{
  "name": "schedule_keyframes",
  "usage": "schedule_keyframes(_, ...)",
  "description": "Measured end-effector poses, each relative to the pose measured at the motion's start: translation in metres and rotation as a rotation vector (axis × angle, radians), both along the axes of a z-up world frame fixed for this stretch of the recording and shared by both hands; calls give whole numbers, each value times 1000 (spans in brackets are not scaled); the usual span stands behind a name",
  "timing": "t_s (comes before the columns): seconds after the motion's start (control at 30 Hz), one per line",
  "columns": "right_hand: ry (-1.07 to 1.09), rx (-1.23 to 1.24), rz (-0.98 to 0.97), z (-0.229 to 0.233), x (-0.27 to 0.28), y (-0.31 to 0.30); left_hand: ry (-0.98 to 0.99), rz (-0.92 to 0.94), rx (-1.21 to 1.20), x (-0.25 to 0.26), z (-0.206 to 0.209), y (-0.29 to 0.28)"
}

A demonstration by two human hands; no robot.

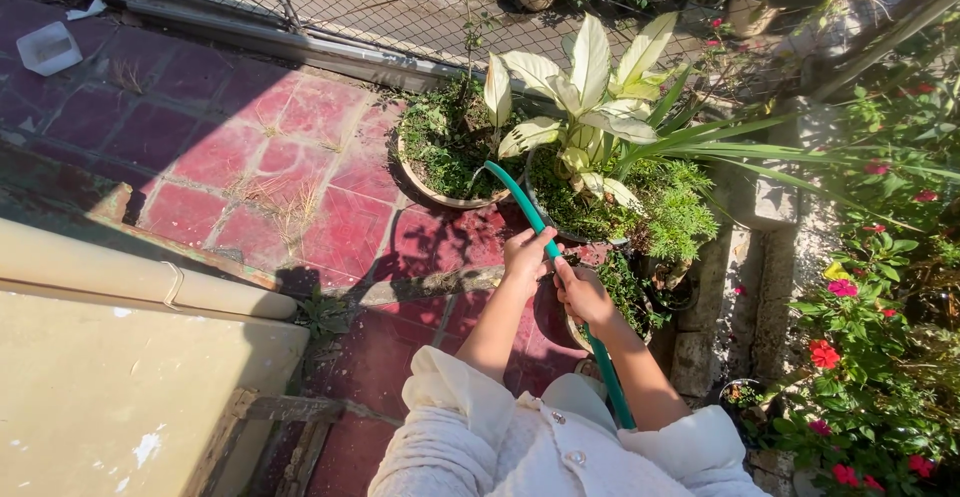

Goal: Watering several potted plants in a backyard area using a hose.

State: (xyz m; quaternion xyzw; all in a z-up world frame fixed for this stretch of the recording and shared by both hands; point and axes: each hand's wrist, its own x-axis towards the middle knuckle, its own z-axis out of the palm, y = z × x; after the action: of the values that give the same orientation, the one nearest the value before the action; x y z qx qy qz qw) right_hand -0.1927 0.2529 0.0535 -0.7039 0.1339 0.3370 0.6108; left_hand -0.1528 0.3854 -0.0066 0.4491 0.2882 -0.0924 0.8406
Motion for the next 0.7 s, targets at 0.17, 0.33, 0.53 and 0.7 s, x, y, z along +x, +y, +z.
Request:
schedule_keyframes(0.17, 13, -1, 3, 0, 0, 1, 31, 0, -26, -3, 11, 2)
schedule_keyframes(0.33, -14, 17, -8, -4, 0, -3, 31, -22, 4, -2, 18, 0)
schedule_keyframes(0.53, -49, -11, -50, -5, 1, -10, -25, -69, -21, 7, 12, -12)
schedule_keyframes(0.7, -90, -9, -92, -12, 5, -21, -75, -122, 33, 16, 2, -21)
